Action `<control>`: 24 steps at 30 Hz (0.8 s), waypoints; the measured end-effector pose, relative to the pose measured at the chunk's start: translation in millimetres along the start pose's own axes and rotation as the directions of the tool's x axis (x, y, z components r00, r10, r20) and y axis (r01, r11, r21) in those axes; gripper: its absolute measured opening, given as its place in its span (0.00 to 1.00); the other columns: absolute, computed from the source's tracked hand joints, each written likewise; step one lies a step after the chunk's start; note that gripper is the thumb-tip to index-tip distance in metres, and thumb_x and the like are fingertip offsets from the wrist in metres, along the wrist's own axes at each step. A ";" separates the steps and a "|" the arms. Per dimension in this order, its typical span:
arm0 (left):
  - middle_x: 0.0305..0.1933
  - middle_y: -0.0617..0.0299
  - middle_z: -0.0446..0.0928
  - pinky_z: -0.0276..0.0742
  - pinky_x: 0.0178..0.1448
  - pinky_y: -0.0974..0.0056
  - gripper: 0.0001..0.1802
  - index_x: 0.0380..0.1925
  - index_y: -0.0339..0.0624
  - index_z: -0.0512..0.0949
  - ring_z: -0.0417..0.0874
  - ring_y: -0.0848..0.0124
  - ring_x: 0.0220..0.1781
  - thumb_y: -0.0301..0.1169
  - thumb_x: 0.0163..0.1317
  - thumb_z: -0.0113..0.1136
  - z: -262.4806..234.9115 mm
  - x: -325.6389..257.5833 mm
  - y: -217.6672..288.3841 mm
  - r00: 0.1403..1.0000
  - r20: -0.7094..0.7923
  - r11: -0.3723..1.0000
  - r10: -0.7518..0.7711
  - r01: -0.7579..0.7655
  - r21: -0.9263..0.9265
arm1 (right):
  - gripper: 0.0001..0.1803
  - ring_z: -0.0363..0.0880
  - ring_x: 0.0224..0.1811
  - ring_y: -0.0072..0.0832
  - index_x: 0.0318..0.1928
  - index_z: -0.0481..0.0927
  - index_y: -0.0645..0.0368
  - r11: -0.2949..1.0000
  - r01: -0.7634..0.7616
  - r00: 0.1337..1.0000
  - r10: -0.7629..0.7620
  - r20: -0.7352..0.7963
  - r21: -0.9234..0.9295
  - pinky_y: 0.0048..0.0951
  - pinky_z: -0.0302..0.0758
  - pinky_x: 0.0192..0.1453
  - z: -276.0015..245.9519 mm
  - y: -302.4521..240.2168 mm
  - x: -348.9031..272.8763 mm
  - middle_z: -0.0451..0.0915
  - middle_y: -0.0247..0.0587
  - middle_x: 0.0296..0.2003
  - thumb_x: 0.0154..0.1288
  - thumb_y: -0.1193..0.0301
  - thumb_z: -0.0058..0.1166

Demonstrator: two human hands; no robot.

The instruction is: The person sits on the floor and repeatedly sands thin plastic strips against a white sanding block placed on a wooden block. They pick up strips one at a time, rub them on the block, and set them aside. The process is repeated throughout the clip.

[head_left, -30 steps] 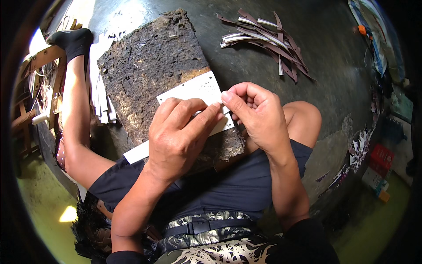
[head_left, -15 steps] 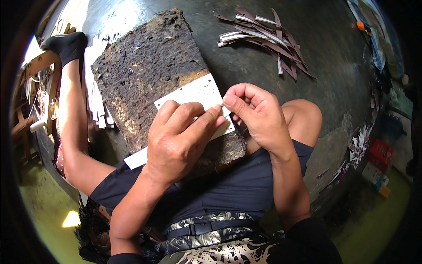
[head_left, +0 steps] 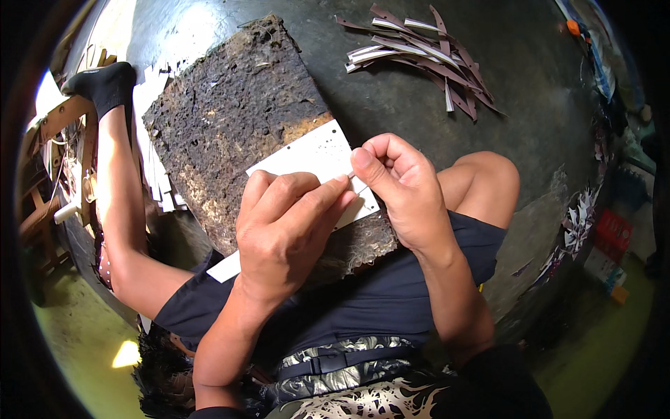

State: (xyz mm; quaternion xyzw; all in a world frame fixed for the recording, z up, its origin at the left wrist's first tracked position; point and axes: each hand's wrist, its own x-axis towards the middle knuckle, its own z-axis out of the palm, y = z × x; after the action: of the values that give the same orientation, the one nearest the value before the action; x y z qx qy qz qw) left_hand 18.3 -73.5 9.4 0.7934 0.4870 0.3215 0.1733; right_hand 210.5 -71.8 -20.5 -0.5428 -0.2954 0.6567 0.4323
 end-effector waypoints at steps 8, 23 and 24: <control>0.38 0.67 0.84 0.77 0.41 0.60 0.17 0.48 0.49 0.96 0.78 0.66 0.37 0.28 0.57 0.87 2.0 -3.7 -0.1 1.000 -0.024 1.000 -0.014 0.013 -0.017 | 0.09 0.85 0.45 0.14 0.52 0.84 0.63 0.964 -0.077 0.993 0.049 0.111 0.256 0.20 0.83 0.54 -11.0 4.2 0.7 0.89 0.34 0.44 0.88 0.68 0.65; 0.39 0.67 0.85 0.75 0.41 0.61 0.19 0.49 0.48 0.96 0.77 0.67 0.37 0.28 0.55 0.88 3.4 -3.8 1.2 1.000 -0.014 1.000 0.008 -0.008 -0.008 | 0.11 0.84 0.40 0.12 0.51 0.85 0.62 0.960 -0.071 0.996 0.053 0.075 0.269 0.18 0.80 0.47 -16.1 9.9 6.5 0.89 0.31 0.40 0.87 0.66 0.67; 0.39 0.67 0.85 0.75 0.40 0.61 0.19 0.49 0.48 0.96 0.77 0.67 0.37 0.27 0.55 0.88 3.6 -3.7 1.4 1.000 -0.013 1.000 0.009 -0.009 -0.007 | 0.11 0.81 0.38 0.10 0.50 0.85 0.61 0.965 -0.066 0.997 0.055 0.052 0.255 0.16 0.78 0.43 -14.8 11.1 6.4 0.88 0.29 0.38 0.86 0.65 0.67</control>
State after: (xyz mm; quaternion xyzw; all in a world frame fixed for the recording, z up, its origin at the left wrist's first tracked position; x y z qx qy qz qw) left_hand 20.5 -77.3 6.3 0.7927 0.4836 0.3292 0.1714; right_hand 221.8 -72.3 -36.4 -0.4762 -0.2007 0.7141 0.4722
